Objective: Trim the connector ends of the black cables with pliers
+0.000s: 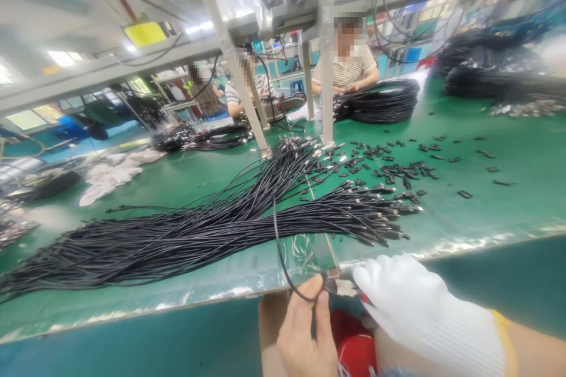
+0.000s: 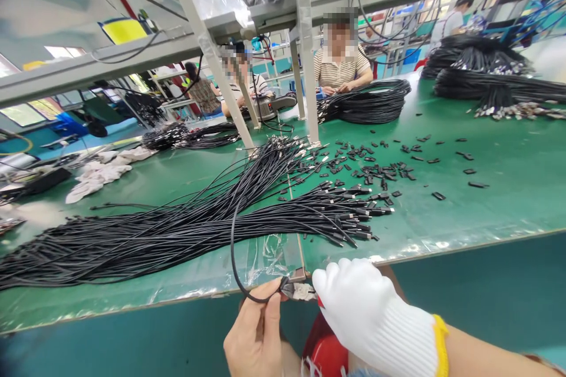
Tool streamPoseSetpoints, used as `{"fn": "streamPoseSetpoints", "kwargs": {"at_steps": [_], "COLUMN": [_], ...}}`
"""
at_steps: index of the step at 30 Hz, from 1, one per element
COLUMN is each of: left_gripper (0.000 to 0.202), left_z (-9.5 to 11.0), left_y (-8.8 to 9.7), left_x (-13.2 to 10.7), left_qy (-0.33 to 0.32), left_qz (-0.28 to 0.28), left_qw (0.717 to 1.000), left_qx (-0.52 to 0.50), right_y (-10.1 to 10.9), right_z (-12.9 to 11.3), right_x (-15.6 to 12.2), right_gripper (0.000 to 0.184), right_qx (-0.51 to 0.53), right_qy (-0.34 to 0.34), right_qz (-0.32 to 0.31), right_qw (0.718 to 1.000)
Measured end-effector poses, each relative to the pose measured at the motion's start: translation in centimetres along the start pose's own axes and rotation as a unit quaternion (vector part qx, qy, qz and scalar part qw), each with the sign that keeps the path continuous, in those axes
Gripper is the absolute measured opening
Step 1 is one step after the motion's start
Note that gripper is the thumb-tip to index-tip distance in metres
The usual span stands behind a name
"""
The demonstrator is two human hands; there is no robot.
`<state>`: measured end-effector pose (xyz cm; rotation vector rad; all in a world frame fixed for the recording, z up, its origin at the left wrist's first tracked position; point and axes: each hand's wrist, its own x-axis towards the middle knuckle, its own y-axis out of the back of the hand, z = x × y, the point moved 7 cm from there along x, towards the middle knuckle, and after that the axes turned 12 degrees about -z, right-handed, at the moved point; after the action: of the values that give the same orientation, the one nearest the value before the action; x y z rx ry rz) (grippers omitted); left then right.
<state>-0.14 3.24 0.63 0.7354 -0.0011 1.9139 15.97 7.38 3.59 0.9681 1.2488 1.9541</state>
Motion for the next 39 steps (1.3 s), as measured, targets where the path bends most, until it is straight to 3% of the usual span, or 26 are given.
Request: {"fn": "streamPoseSetpoints", "kwargs": {"at_steps": [3,5,7,10,16,29,32,35,39], "left_gripper": [0.031,0.035,0.037,0.039,0.04,0.042,0.043,0.044,0.048], "left_z": [-1.5,-2.4,-2.8,-2.4,-1.4,-1.5,-1.5,-1.6,-1.4], "left_y": [0.2,-0.2,-1.0,-1.9,-2.7,-3.3,-3.4,-3.1,-3.0], "left_x": [0.1,0.0,0.0,0.2,-0.3,-0.8,-0.9,-0.9,-1.0], "left_qy": [0.143,0.239,0.309,0.356,0.386,0.408,0.404,0.389,0.382], "left_qz": [-0.022,-0.03,-0.059,-0.092,-0.115,-0.132,-0.127,-0.093,-0.081], "left_qw": [0.979,0.932,0.868,0.802,0.756,0.733,0.747,0.781,0.803], "left_qx": [-0.146,-0.272,-0.385,-0.471,-0.515,-0.528,-0.512,-0.48,-0.45], "right_y": [0.1,-0.1,-0.2,0.7,2.9,2.7,2.5,1.8,0.4], "right_z": [0.5,1.2,1.9,2.2,0.9,0.7,0.5,0.1,-0.4], "right_x": [-0.8,-1.4,-1.5,-1.2,-0.4,-0.2,-0.1,-0.4,-1.1], "right_gripper": [0.025,0.022,0.021,0.022,0.023,0.011,0.009,0.008,0.018], "right_qx": [0.036,0.066,0.083,0.069,0.045,0.017,0.0,-0.031,-0.095], "right_qy": [0.014,0.013,0.018,0.033,0.046,0.041,0.044,0.043,0.029], "right_qz": [0.033,0.049,0.051,0.065,0.096,0.095,0.093,0.089,0.06], "right_qw": [0.999,0.997,0.995,0.995,0.993,0.994,0.995,0.995,0.993]}}
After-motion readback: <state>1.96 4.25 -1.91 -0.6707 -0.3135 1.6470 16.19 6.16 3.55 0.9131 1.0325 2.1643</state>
